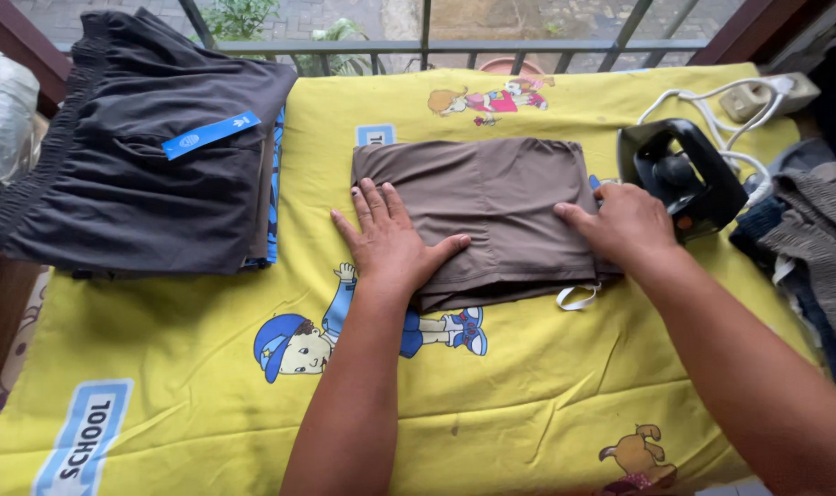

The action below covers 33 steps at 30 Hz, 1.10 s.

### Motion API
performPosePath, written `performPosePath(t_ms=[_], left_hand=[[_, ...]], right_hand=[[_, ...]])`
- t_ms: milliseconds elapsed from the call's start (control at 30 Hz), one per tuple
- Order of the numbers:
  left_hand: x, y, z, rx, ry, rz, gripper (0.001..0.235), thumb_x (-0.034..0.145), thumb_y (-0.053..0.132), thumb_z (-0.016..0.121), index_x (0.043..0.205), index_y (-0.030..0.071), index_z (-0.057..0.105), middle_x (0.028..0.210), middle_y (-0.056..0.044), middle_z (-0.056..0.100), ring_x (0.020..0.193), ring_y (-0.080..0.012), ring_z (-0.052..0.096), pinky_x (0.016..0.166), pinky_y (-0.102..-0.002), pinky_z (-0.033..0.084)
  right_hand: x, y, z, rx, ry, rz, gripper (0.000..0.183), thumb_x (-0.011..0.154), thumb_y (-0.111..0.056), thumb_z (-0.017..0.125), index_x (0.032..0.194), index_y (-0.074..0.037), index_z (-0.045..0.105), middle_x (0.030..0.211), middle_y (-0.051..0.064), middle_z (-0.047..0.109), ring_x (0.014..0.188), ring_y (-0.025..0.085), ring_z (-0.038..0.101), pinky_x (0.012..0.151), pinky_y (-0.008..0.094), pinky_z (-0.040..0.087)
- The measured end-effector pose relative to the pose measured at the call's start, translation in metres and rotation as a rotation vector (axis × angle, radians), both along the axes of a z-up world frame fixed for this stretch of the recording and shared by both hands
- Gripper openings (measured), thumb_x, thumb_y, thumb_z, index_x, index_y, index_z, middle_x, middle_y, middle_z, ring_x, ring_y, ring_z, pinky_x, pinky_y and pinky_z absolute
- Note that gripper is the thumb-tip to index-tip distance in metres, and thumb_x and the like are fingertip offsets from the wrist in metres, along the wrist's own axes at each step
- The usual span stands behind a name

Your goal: The person irons a pair of brown shorts on a yellow patterned tablecloth. They smooth the fabric, iron both sides, fold the shorts, and place them on a stack of other shorts.

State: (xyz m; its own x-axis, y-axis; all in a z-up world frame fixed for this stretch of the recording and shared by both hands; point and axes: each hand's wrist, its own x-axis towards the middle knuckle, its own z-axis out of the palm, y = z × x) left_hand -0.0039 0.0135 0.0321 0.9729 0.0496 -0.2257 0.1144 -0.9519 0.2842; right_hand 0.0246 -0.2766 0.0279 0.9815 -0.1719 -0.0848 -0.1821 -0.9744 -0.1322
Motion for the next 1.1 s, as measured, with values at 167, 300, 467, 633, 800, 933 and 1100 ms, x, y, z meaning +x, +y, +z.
performPosePath(t_ms=[167,300,467,633,800,933,1100], left_hand=[[-0.002,0.0,-0.001,0.019,0.006,-0.004,0.133,0.071,0.093,0.051,0.16,0.0,0.015,0.168,-0.025,0.004,0.157,-0.0383,-0.001,0.119,-0.066,-0.005],[-0.001,-0.002,-0.003,0.022,-0.056,-0.004,0.13,0.071,0.091,0.053,0.159,0.0,0.021,0.167,-0.026,0.009,0.156,-0.0393,0.004,0.119,-0.067,-0.003],[0.019,-0.008,-0.057,-0.193,-0.67,-0.128,0.095,0.071,0.073,0.071,0.141,0.01,0.055,0.146,-0.019,0.052,0.137,-0.0349,0.048,0.112,-0.053,0.028],[0.022,-0.024,-0.052,-0.89,-0.55,-0.014,0.049,0.084,0.046,0.078,0.127,0.024,0.069,0.111,-0.002,0.076,0.091,-0.0138,0.076,0.067,-0.024,0.062],[0.023,-0.014,-0.037,-1.939,0.106,0.224,0.073,0.1,0.053,0.047,0.152,0.003,0.039,0.142,-0.027,0.056,0.126,-0.0412,0.059,0.102,-0.052,0.053],[0.023,-0.002,-0.027,-2.135,0.261,0.247,0.107,0.085,0.081,0.038,0.158,0.005,0.023,0.153,-0.031,0.04,0.136,-0.0495,0.046,0.107,-0.062,0.045],[0.018,0.003,-0.022,-1.929,0.341,0.356,0.08,0.091,0.069,0.048,0.137,0.004,0.059,0.123,-0.018,0.068,0.105,-0.0325,0.07,0.093,-0.047,0.058]], right_hand=[[0.003,0.003,-0.002,0.238,0.053,-0.119,0.082,0.078,-0.068,0.072,0.131,-0.005,0.065,0.121,0.024,0.069,0.123,0.043,0.059,0.099,0.055,0.046],[0.025,-0.006,-0.034,0.421,0.04,-0.193,0.049,0.076,-0.061,0.075,0.114,-0.03,0.075,0.103,0.003,0.074,0.112,0.029,0.066,0.092,0.045,0.053],[0.033,-0.018,-0.039,0.848,-0.234,-0.066,0.029,0.088,-0.023,0.076,0.111,-0.005,0.073,0.085,0.018,0.07,0.08,0.028,0.069,0.063,0.043,0.054],[0.058,-0.03,0.021,0.682,-0.395,0.149,0.024,0.09,-0.01,0.075,0.11,0.002,0.071,0.085,0.024,0.068,0.084,0.033,0.069,0.066,0.045,0.052],[0.049,-0.013,0.117,0.125,-0.707,0.446,0.017,0.111,-0.018,0.081,0.114,-0.005,0.07,0.083,0.015,0.068,0.083,0.038,0.071,0.062,0.047,0.053],[-0.001,0.064,0.103,-0.193,-0.742,0.662,0.02,0.103,-0.018,0.06,0.12,-0.006,0.061,0.077,0.015,0.063,0.082,0.04,0.069,0.067,0.051,0.055],[-0.019,0.095,-0.031,-0.069,-0.504,0.908,0.019,0.083,-0.011,0.052,0.098,-0.021,0.057,0.081,0.0,0.068,0.082,0.022,0.07,0.071,0.036,0.057]])
